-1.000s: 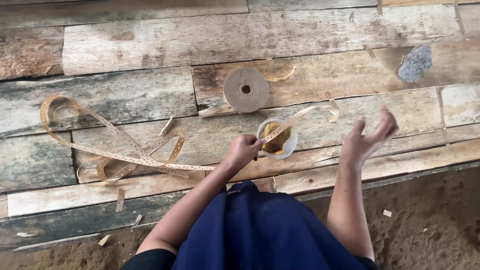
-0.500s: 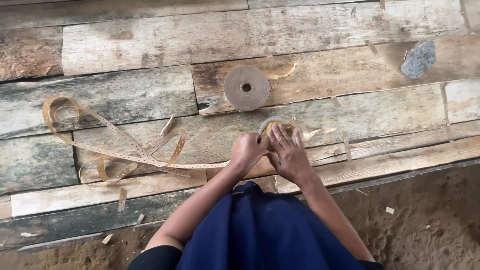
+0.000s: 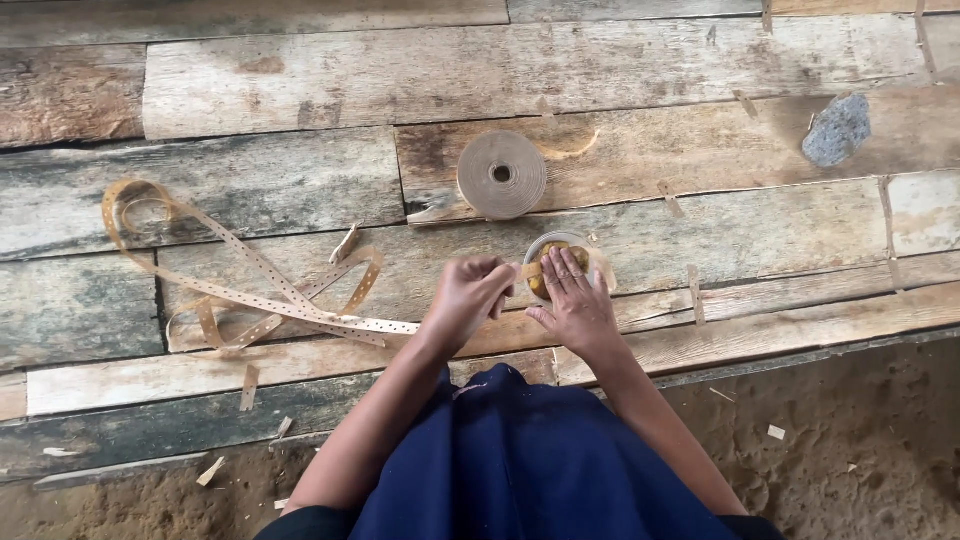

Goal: Applying adhesive paste to thin wooden strips using fingers and a small wooden applicator.

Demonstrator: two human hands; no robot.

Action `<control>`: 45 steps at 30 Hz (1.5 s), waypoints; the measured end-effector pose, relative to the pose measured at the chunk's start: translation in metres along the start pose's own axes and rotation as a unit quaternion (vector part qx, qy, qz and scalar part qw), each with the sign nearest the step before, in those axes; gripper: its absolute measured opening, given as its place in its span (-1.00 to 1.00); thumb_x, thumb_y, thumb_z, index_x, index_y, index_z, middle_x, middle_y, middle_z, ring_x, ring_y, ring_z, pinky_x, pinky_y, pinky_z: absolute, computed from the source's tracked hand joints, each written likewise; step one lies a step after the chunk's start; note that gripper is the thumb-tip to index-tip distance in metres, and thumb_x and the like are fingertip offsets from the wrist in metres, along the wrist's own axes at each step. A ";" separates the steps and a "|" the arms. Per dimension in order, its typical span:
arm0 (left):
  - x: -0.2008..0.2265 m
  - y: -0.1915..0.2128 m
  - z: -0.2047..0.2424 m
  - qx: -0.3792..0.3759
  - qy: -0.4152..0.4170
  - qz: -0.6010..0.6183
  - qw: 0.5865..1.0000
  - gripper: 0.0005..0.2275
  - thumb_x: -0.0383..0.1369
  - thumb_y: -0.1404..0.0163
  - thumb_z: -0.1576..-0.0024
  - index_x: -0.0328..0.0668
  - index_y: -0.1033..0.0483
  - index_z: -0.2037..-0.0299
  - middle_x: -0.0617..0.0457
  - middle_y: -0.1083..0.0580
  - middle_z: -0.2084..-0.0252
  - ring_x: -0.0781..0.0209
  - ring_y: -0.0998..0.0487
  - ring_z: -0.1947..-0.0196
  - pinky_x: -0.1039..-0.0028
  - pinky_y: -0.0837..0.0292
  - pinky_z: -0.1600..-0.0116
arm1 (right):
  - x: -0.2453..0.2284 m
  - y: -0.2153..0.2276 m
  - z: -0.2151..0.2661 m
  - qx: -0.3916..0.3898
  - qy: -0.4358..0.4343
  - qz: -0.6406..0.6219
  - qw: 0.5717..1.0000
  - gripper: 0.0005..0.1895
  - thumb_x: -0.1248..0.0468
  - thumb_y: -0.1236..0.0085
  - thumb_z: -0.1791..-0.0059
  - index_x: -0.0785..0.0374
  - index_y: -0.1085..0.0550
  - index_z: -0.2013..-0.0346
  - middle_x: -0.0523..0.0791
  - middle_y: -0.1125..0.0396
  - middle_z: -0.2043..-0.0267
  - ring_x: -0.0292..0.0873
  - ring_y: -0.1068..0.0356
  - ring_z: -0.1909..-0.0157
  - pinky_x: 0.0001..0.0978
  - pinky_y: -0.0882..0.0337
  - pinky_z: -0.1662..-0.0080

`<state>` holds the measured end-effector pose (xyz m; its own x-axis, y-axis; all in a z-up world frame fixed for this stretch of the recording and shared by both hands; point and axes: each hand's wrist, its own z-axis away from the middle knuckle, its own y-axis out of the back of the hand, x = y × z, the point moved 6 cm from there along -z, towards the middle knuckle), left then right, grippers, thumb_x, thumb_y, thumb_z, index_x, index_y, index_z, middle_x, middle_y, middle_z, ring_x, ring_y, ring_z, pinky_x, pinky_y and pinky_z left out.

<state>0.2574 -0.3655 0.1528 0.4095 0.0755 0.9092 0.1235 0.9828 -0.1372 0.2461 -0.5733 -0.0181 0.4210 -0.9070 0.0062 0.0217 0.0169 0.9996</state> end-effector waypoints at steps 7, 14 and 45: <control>0.064 0.022 0.069 -0.013 -0.101 0.063 0.993 -0.75 -0.43 -0.02 -0.11 -0.27 -0.49 0.65 -0.04 -0.29 0.87 0.35 -0.16 0.81 0.62 -0.07 0.63 | 0.001 -0.005 -0.002 -0.039 -0.006 0.012 0.999 -0.03 -0.41 0.16 0.01 0.15 -0.10 -0.49 -0.06 0.08 -0.60 -0.12 0.20 -0.62 0.40 0.25 -0.45; 0.100 0.027 0.104 -0.031 -0.201 0.046 0.978 -0.72 -0.50 0.00 -0.17 -0.32 -0.53 0.64 -0.04 -0.41 0.83 0.40 -0.24 0.82 0.68 -0.12 0.65 | -0.002 0.018 -0.004 -0.065 -0.007 -0.035 0.997 -0.02 -0.38 0.11 0.02 0.12 -0.05 -0.51 -0.05 0.15 -0.61 -0.06 0.23 -0.62 0.34 0.29 -0.48; -0.050 0.086 0.004 0.060 -0.050 0.150 0.986 -0.56 -0.45 -0.06 -0.22 -0.44 -0.32 -0.30 -0.25 -0.55 -0.02 0.07 -0.62 0.10 0.36 -0.60 0.05 | -0.140 0.125 -0.055 -0.113 -0.259 -0.568 0.773 -0.73 0.26 -0.14 0.02 0.17 -0.46 0.02 -0.04 -0.47 0.54 -0.15 -0.38 0.77 -0.37 -0.43 0.68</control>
<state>0.2442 -0.2837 0.0969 0.3200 0.3767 0.8693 -0.0998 0.9258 -0.3645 0.2398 -0.4209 0.1050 -0.4049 -0.4357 -0.8039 0.2920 -0.8948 0.3379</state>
